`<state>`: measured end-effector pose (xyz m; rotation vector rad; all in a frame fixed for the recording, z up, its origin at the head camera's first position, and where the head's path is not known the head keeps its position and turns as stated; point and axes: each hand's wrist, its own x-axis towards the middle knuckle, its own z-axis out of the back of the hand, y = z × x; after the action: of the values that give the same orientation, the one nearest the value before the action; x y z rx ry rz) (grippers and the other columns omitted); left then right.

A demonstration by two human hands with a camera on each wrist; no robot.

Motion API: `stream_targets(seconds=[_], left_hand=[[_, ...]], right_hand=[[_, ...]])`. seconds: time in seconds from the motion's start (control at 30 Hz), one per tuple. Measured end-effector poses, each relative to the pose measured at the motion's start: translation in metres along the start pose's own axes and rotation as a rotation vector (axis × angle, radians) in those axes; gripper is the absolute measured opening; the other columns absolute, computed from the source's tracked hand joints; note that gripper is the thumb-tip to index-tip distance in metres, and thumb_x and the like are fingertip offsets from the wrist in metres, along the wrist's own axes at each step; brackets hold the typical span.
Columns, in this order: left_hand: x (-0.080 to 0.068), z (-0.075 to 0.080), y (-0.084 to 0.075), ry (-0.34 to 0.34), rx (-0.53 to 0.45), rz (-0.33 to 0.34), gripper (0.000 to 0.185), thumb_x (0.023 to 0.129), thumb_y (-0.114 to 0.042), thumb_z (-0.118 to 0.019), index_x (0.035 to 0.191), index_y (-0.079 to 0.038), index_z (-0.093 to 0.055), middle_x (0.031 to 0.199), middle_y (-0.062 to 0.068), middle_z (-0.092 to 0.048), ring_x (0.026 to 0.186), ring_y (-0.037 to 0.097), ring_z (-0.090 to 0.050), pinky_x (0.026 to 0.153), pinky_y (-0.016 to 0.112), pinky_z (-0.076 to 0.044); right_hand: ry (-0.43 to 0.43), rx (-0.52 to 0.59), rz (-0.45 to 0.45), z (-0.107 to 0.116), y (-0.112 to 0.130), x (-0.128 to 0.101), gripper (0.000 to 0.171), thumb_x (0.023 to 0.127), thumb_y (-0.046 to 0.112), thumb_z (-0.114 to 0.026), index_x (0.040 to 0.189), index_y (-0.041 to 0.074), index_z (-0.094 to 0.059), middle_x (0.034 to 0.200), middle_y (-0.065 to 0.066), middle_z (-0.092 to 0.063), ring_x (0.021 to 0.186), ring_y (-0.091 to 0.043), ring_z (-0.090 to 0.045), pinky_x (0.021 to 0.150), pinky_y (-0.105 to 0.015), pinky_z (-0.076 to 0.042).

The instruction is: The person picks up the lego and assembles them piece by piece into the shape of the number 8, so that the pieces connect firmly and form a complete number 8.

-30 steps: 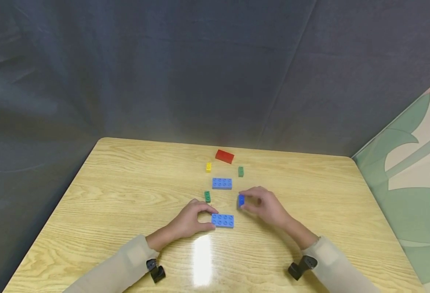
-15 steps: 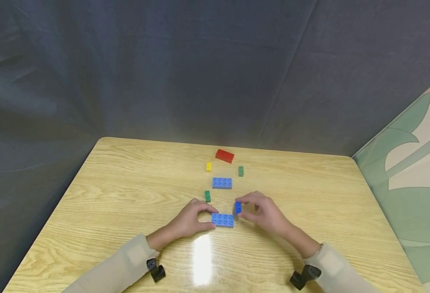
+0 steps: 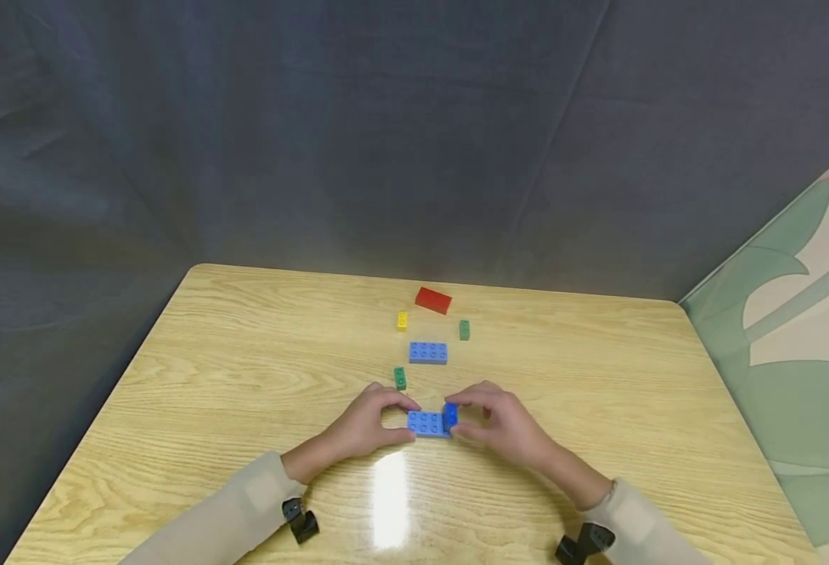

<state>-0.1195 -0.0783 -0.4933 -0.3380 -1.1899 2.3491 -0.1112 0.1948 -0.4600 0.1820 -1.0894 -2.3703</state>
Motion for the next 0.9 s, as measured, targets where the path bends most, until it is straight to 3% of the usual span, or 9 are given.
stream_targets(seconds=[0.9], left_hand=[[0.0,-0.001,0.001,-0.001,0.002,0.016,0.034,0.086,-0.025,-0.084,0.118,-0.02,-0.074,0.113,-0.01,-0.068,0.1,0.012,-0.052,0.09,0.034,-0.047]], right_hand=[[0.012,0.019,0.002,-0.013,-0.007,-0.001,0.036,0.087,0.023,-0.083,0.12,0.013,-0.074,0.113,0.009,-0.071,0.093,-0.016,-0.058,0.073,-0.026,-0.048]])
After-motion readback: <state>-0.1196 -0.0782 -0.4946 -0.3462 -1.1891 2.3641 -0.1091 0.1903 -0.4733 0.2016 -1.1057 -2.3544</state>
